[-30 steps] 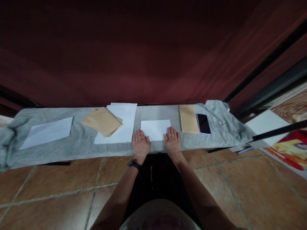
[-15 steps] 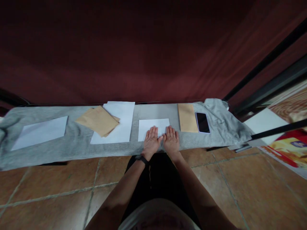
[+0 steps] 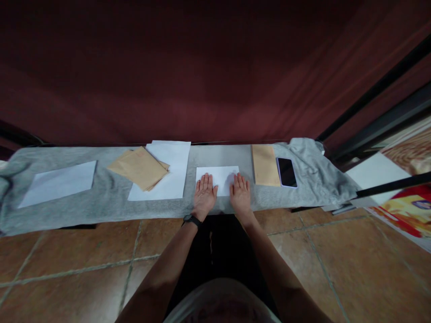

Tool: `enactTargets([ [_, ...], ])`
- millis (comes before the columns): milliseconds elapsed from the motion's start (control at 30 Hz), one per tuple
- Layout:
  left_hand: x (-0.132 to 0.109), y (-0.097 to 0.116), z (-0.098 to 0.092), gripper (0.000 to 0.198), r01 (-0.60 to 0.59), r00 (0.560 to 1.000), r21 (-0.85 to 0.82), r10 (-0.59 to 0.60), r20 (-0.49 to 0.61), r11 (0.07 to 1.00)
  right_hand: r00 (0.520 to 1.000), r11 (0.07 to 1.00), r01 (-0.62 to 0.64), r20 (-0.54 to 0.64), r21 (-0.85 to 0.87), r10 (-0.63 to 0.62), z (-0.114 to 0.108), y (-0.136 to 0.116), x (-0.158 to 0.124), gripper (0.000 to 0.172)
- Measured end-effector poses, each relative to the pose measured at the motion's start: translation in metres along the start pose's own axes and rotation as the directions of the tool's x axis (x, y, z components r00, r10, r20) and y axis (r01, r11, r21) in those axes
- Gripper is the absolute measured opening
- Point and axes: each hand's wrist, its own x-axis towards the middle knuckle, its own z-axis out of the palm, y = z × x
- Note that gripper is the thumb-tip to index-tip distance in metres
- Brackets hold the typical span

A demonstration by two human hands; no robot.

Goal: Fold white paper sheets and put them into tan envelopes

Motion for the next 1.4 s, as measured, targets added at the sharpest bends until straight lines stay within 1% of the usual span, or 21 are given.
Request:
enactTargets([
  [100,0.0,0.001,-0.002,0.061,0.007,1.0,-0.012,-0.007,-0.001,1.0,0.991,0.993,0.095,0.091,0.07,-0.101,0.004,-0.02,0.016,0.053],
  [167,0.0,0.001,-0.003,0.06,0.006,1.0,-0.026,-0.005,0.01,1.0,0.976,0.987,0.128,0.167,0.096,-0.142,0.01,-0.034,0.025,0.053],
  [267,0.0,-0.001,-0.003,0.06,-0.001,0.999,-0.04,0.002,0.039,0.999,0.956,0.987,0.135,0.25,0.085,-0.152,0.021,-0.048,0.035,0.052],
  [333,0.0,-0.002,-0.002,0.061,-0.005,0.998,-0.039,0.007,0.055,0.999,0.953,0.989,0.132,0.267,0.062,-0.144,0.026,-0.051,0.038,0.052],
  [433,0.001,-0.002,-0.002,0.061,-0.009,0.998,-0.031,0.01,0.06,0.999,0.955,0.99,0.133,0.263,0.043,-0.14,0.029,-0.047,0.042,0.052],
  [567,0.0,0.0,-0.003,0.06,-0.001,0.999,-0.03,0.003,0.039,1.0,0.957,0.991,0.13,0.257,0.03,-0.134,0.03,-0.037,0.046,0.052],
  [700,0.0,0.001,-0.002,0.061,0.013,1.0,-0.034,-0.012,0.016,0.999,0.97,0.995,0.101,0.222,0.0,-0.098,0.03,-0.029,0.049,0.053],
  [767,0.001,0.001,-0.003,0.06,0.035,0.999,-0.038,-0.034,0.02,0.999,0.977,0.997,0.077,0.203,-0.016,-0.072,0.03,-0.025,0.05,0.053],
  [867,0.007,0.002,-0.005,0.06,0.099,0.994,-0.049,-0.097,0.052,0.994,0.981,0.998,0.049,0.188,-0.035,-0.041,0.028,-0.021,0.051,0.054],
  [933,0.013,0.006,-0.006,0.061,0.111,0.992,-0.064,-0.107,0.06,0.992,0.981,0.998,0.044,0.19,-0.038,-0.036,0.027,-0.02,0.051,0.054],
  [1000,0.02,0.011,-0.006,0.061,0.071,0.997,-0.089,-0.067,0.048,0.993,0.979,0.998,0.046,0.198,-0.037,-0.038,0.026,-0.02,0.05,0.054],
  [1100,0.031,0.02,-0.003,0.059,-0.018,0.999,-0.125,0.023,0.045,0.992,0.973,0.997,0.062,0.224,-0.043,-0.051,0.025,-0.019,0.05,0.055],
  [1200,0.042,0.024,0.0,0.06,-0.056,0.996,-0.135,0.064,0.06,0.989,0.969,0.996,0.075,0.239,-0.054,-0.06,0.025,-0.017,0.05,0.057],
  [1267,0.048,0.023,0.001,0.061,-0.065,0.995,-0.13,0.074,0.061,0.989,0.971,0.996,0.068,0.233,-0.057,-0.053,0.026,-0.017,0.05,0.056],
  [1400,0.056,0.012,0.001,0.061,-0.076,0.995,-0.113,0.083,0.053,0.991,0.977,0.997,0.056,0.208,-0.052,-0.045,0.028,-0.018,0.052,0.055],
])
